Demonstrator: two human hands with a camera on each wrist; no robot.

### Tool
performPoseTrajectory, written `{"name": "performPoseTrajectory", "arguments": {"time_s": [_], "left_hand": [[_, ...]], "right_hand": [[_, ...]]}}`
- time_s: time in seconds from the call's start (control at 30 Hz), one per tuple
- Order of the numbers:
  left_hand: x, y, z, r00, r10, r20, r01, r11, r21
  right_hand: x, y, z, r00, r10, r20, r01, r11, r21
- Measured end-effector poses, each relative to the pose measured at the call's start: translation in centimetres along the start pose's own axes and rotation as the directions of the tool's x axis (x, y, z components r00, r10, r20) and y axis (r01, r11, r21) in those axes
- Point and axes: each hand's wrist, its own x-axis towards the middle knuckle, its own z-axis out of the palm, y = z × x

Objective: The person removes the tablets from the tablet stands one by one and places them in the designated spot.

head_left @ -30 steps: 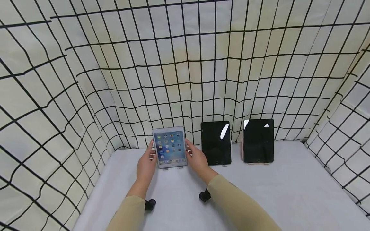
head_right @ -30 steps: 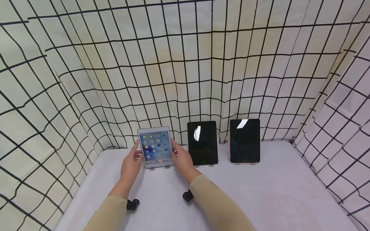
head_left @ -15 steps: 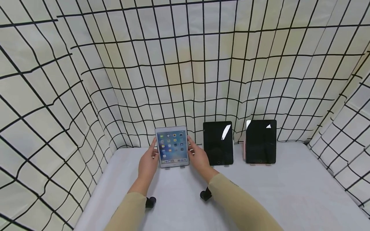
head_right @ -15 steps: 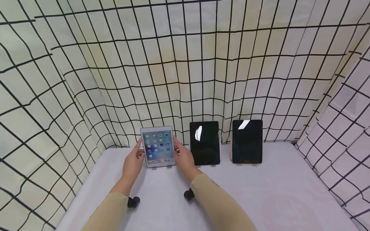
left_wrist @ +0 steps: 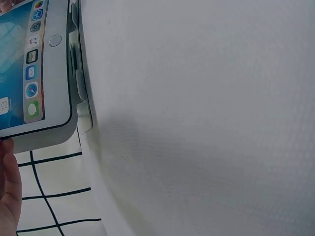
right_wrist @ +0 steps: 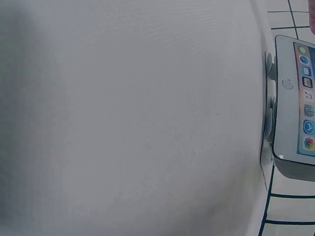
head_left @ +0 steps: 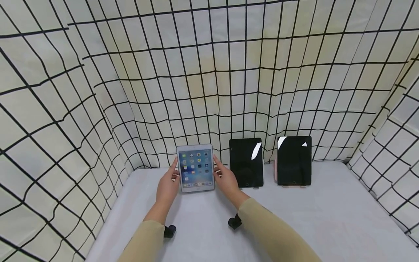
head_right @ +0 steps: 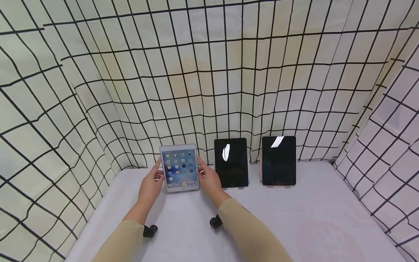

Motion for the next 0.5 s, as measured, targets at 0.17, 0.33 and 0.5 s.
{"name": "performPoseTrajectory", "arguments": {"time_s": [0.17,0.33,0.5], "left_hand": [[-0.5,0.4,-0.1,1.0,-0.013,0.02,0.013,1.0,-0.01],[-0.8,0.7,-0.4,0.999,-0.007,0.038,0.008,0.999,-0.031],[-1.2,0.8,-0.7,0.997,-0.039,0.071,0.041,0.999,-0.03]], "right_hand": [[-0.2,0.3,-0.4,1.0,0.002,0.014,-0.002,1.0,0.016],[-0.5,0.5,-0.9,1.0,-0.011,0.027,0.01,1.0,0.026],[-1.1,0.6,-1.5,0.997,0.005,0.071,-0.01,0.998,0.068]]}}
